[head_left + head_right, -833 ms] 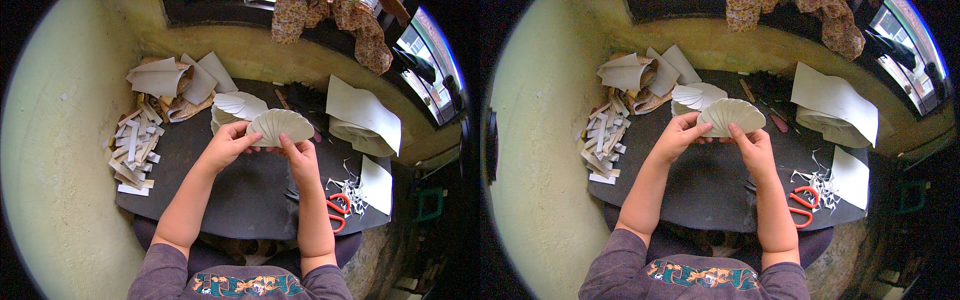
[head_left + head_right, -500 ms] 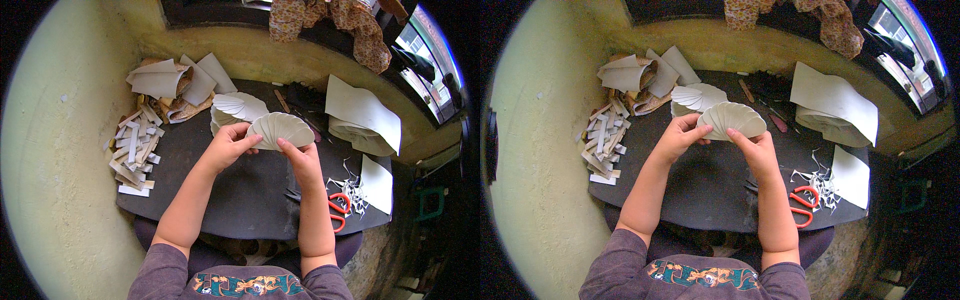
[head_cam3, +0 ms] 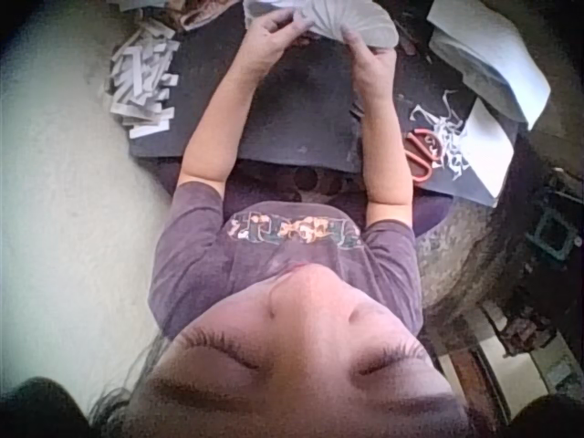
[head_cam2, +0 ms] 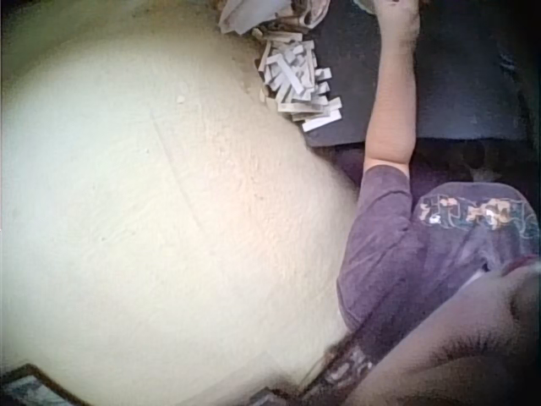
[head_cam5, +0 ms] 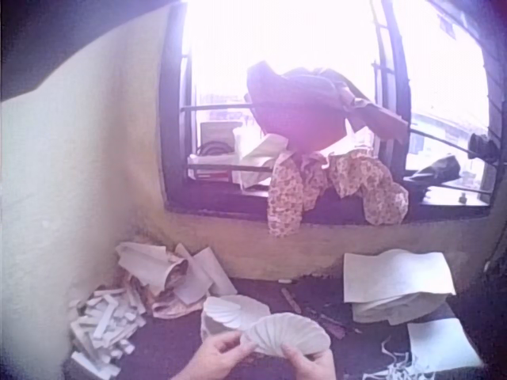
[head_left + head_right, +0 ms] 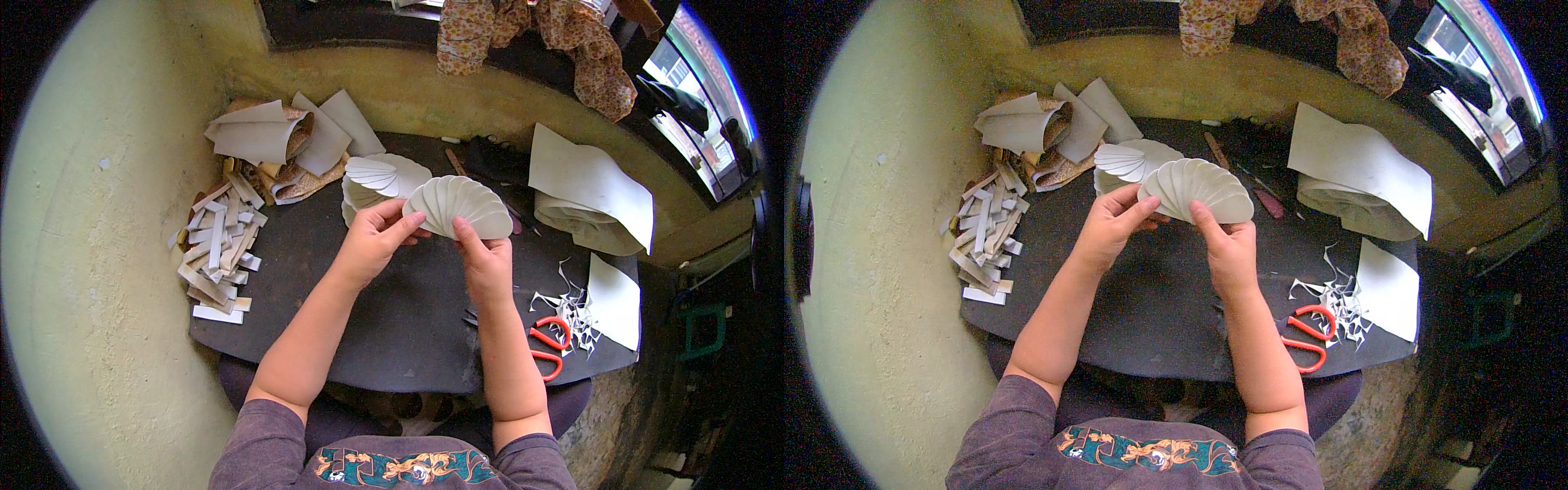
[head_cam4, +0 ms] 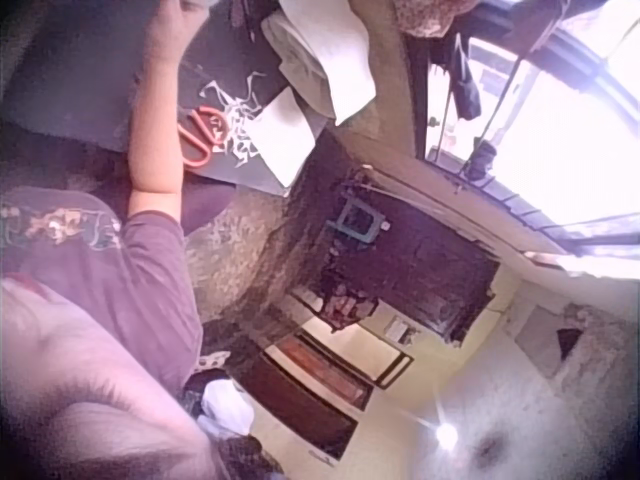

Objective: The person folds and stacks white paper pieces into fan-like shapes, then cleans up paper scraps. They use a pen and a small purple object to draw curved lines on a sheet of white paper.

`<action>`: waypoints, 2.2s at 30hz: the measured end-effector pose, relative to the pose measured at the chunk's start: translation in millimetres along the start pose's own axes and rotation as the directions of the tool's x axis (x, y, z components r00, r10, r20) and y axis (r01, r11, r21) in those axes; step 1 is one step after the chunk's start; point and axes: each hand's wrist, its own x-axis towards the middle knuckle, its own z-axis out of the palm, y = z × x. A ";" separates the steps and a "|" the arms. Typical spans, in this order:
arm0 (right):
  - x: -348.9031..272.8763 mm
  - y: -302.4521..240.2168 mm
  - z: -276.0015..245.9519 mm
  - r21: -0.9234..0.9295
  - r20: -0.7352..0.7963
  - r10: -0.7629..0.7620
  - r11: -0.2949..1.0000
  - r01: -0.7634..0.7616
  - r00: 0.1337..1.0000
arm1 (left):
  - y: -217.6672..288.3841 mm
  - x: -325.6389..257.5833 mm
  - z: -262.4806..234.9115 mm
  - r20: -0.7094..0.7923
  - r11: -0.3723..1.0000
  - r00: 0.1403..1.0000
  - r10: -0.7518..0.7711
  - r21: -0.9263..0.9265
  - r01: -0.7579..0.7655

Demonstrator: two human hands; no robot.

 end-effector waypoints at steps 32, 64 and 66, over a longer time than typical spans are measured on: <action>-0.7 7.4 3.6 0.030 0.001 0.041 0.999 -0.041 0.999 | -7.2 1.0 13.3 -0.236 0.996 0.970 0.055 -0.060 -0.071; 4.7 -9.3 -14.7 -0.519 0.221 -0.075 0.835 0.183 0.972 | -4.4 0.7 -1.2 0.039 0.972 0.975 -0.217 0.103 0.212; 4.4 -9.6 -14.3 -0.520 0.232 -0.104 0.827 0.214 0.967 | -5.0 0.5 -0.7 0.032 0.972 0.975 -0.220 0.089 0.216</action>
